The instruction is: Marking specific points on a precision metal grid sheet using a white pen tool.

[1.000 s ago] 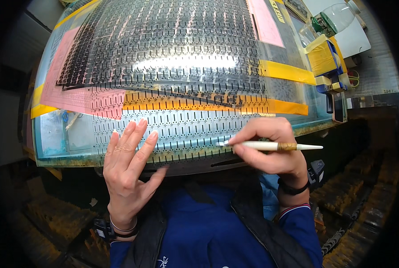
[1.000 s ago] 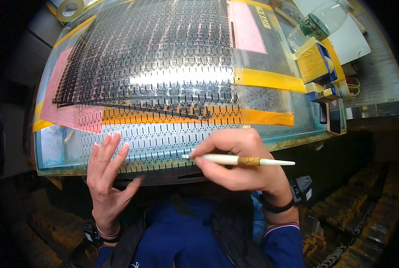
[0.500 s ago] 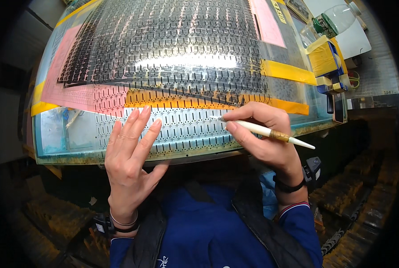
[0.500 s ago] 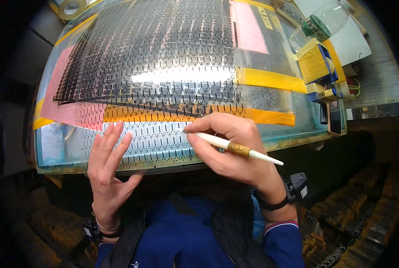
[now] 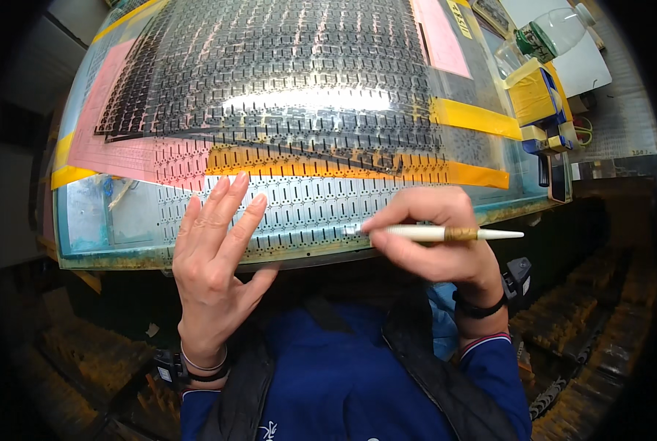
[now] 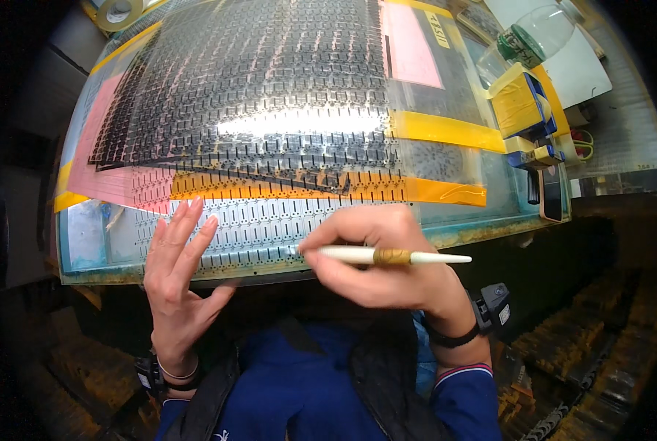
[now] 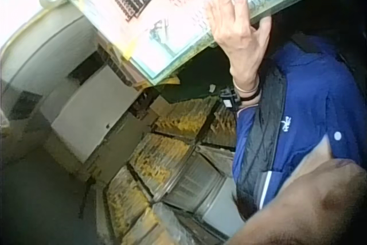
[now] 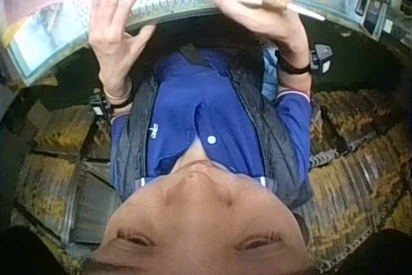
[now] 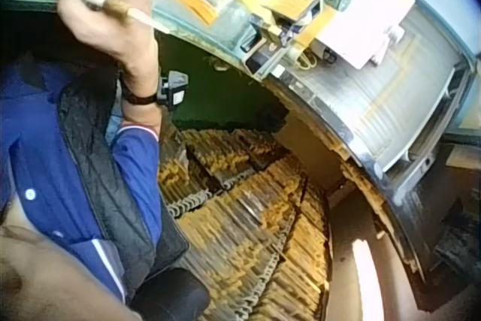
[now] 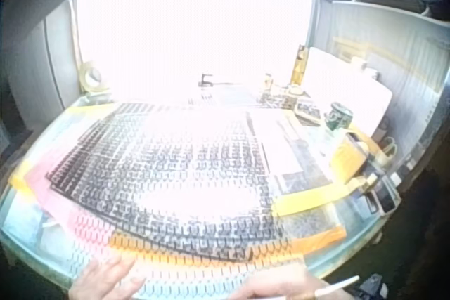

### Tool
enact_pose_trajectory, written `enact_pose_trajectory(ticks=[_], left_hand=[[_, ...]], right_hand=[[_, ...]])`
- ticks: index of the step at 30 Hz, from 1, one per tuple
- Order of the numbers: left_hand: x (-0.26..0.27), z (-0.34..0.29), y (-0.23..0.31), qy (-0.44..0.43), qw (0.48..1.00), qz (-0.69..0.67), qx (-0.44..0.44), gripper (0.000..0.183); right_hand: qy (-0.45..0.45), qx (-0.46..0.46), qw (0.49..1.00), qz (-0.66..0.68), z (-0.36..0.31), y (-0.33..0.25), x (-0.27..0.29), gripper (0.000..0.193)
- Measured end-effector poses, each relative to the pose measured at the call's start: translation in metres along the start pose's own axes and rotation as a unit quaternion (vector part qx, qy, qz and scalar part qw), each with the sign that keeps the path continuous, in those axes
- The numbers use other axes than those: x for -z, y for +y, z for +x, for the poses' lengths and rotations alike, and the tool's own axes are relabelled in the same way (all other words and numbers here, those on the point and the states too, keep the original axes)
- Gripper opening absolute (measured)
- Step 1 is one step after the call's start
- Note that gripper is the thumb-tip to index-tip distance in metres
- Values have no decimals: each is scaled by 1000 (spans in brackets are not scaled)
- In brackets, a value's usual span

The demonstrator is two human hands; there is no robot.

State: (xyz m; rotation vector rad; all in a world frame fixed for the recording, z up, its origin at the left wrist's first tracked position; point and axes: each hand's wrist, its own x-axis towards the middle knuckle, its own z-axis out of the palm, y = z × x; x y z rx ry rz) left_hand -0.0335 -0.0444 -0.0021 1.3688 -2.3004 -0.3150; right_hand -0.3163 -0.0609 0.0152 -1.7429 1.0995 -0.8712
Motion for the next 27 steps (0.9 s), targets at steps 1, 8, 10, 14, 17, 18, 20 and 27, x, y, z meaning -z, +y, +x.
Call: enact_pose_trajectory(ticks=[1,8,10,14,17,18,20,27], left_hand=[[0,0,0,1,1000,1,0,77],[0,1,1,-3,1000,-4,7,79],[0,1,1,-3,1000,-3,6,79],[-1,1,0,-2,1000,-1,4,79],[-1,0,0,-1,1000,1,4,79],[-1,0,0,-1,1000,4,4,79],[-1,1,0,-1,1000,4,3,78],[-1,1,0,-1,1000,4,2,77]], right_hand=[[33,-14,999,19,1,1,-4,13],[34,-26,999,0,2,-1,-6,13],[65,-43,997,-1,5,-4,-8,13],[37,11,999,-18,2,3,-7,12],[37,-19,999,12,2,1,-8,12],[72,-51,996,-4,6,-5,-11,13],[71,-20,997,-28,5,-1,-11,13],[100,-67,992,24,-1,1,-8,12]])
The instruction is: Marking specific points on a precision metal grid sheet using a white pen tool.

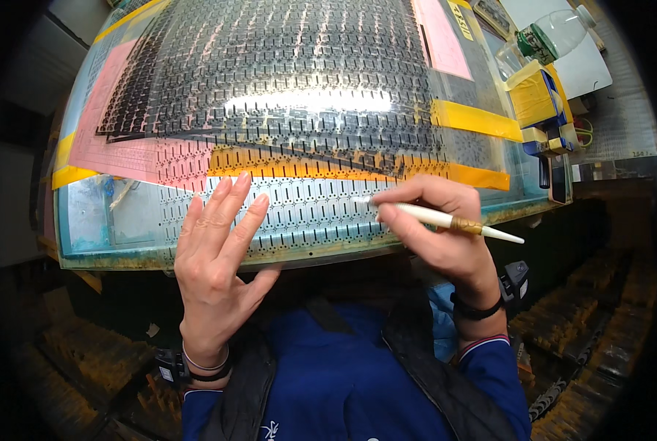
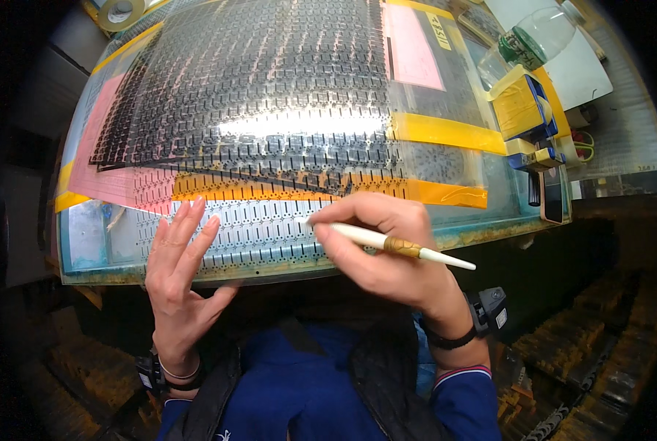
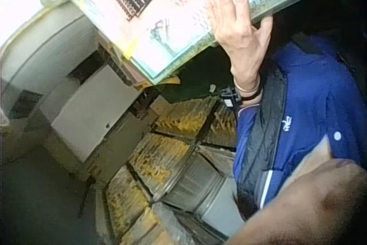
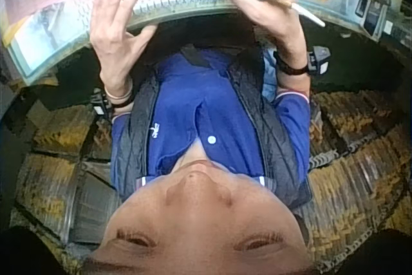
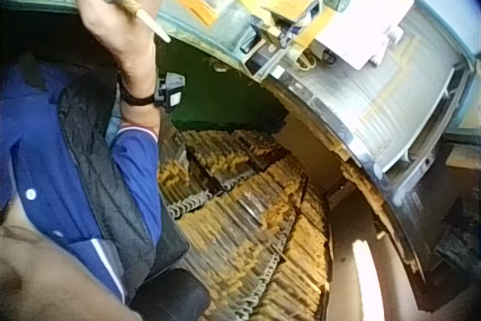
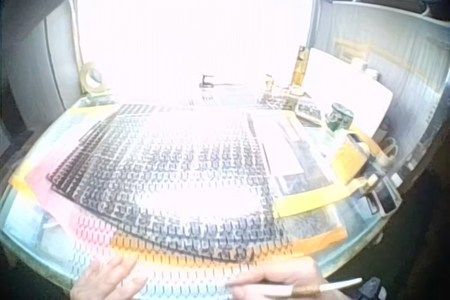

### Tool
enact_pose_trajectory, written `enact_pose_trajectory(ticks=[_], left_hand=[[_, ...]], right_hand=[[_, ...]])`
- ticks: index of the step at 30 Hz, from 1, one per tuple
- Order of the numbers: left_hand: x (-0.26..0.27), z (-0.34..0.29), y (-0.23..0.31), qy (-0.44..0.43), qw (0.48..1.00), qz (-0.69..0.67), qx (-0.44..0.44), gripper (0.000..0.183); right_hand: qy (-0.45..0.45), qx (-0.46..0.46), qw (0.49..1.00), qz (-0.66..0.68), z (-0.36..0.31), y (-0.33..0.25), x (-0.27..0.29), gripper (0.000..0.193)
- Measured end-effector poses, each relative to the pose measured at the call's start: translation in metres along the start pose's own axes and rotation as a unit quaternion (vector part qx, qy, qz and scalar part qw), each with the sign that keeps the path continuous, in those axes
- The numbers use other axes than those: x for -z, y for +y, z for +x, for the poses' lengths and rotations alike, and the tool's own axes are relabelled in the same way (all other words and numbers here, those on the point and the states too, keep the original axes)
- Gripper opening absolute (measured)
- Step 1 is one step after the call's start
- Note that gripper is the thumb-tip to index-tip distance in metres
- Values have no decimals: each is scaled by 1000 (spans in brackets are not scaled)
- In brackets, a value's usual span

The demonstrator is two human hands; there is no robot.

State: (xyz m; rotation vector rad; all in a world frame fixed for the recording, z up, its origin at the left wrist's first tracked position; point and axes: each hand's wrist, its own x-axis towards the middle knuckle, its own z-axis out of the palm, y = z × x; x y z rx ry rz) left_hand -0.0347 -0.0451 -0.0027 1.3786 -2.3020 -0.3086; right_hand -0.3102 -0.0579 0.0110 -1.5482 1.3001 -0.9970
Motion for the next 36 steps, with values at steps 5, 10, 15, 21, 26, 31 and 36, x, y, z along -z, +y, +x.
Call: enact_pose_trajectory(ticks=[5,10,15,21,26,31,36], left_hand=[[1,0,0,0,1000,3,-1,76],[0,0,1,2,1000,1,1,77],[2,2,0,-4,1000,-12,0,78],[3,3,2,-7,1000,-8,5,79],[2,4,2,-10,1000,-6,2,80],[3,3,4,-4,1000,2,3,79],[5,-7,18,-14,1000,8,17,70]], right_hand=[[-73,35,996,-40,-1,-5,10,11],[-5,-8,1000,0,0,-5,1,9],[-107,44,993,-19,1,-7,13,10],[-101,62,992,-44,3,-3,11,11],[-73,8,997,-29,1,-8,11,11],[-178,91,979,-36,3,-3,18,11],[-62,-76,991,93,-7,-7,18,12]])
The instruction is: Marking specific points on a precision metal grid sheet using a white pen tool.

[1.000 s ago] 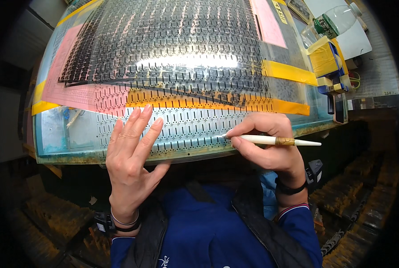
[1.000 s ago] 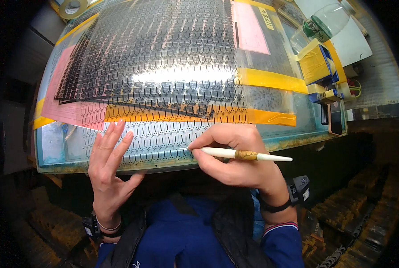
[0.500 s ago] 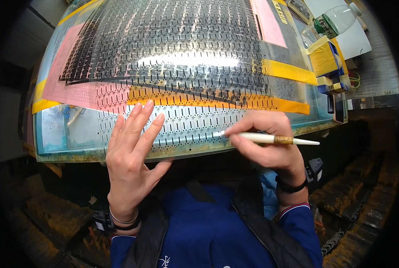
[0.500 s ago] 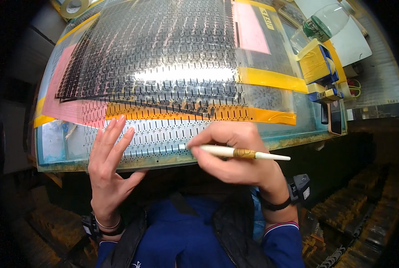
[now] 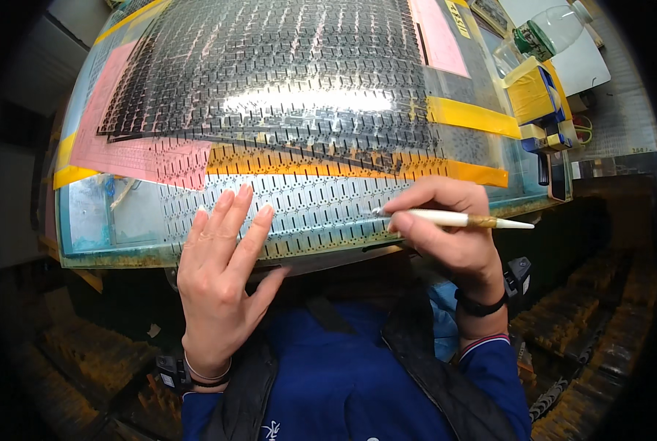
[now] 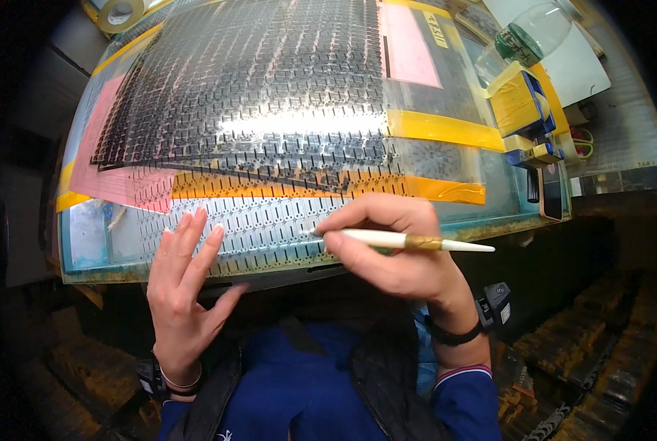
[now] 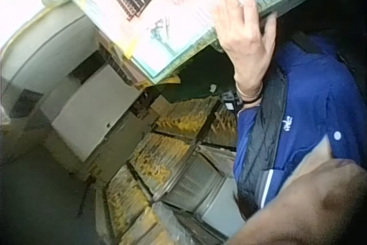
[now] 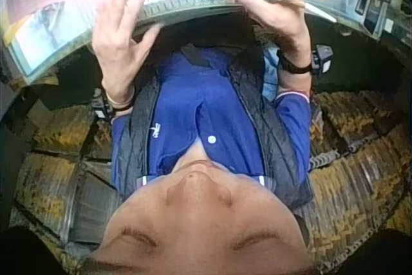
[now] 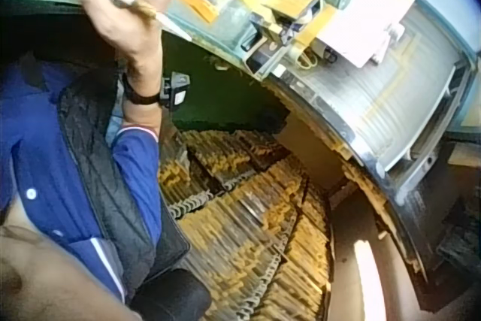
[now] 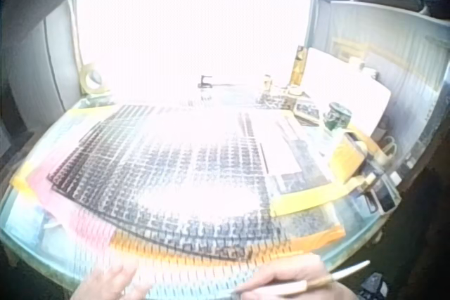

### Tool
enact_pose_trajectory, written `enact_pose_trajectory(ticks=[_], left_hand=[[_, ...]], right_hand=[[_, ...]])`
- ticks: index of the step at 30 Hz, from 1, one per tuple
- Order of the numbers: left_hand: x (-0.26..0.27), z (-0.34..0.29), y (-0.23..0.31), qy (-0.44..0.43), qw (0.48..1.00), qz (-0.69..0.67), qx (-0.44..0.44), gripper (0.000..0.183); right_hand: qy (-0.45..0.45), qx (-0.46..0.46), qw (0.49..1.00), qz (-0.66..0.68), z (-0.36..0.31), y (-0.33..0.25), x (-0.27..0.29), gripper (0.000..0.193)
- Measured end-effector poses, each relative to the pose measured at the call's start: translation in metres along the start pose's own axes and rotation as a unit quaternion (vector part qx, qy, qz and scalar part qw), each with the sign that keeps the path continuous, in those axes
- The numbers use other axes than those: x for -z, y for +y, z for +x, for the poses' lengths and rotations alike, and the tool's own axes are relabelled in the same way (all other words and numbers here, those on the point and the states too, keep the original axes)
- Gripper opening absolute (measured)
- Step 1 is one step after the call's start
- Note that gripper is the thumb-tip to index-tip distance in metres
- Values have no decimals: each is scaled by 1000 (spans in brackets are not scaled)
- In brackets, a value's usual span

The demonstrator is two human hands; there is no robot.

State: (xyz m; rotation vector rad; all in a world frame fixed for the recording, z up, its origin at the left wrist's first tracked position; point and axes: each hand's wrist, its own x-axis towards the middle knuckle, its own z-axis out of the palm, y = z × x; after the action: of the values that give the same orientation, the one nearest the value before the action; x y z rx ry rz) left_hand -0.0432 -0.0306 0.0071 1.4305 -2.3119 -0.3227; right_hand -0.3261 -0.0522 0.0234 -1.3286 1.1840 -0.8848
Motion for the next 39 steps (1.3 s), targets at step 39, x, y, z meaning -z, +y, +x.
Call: enact_pose_trajectory(ticks=[39], left_hand=[[-24,-11,3,56,995,-39,-77,52]], right_hand=[[-46,137,976,-163,6,5,4,11]])
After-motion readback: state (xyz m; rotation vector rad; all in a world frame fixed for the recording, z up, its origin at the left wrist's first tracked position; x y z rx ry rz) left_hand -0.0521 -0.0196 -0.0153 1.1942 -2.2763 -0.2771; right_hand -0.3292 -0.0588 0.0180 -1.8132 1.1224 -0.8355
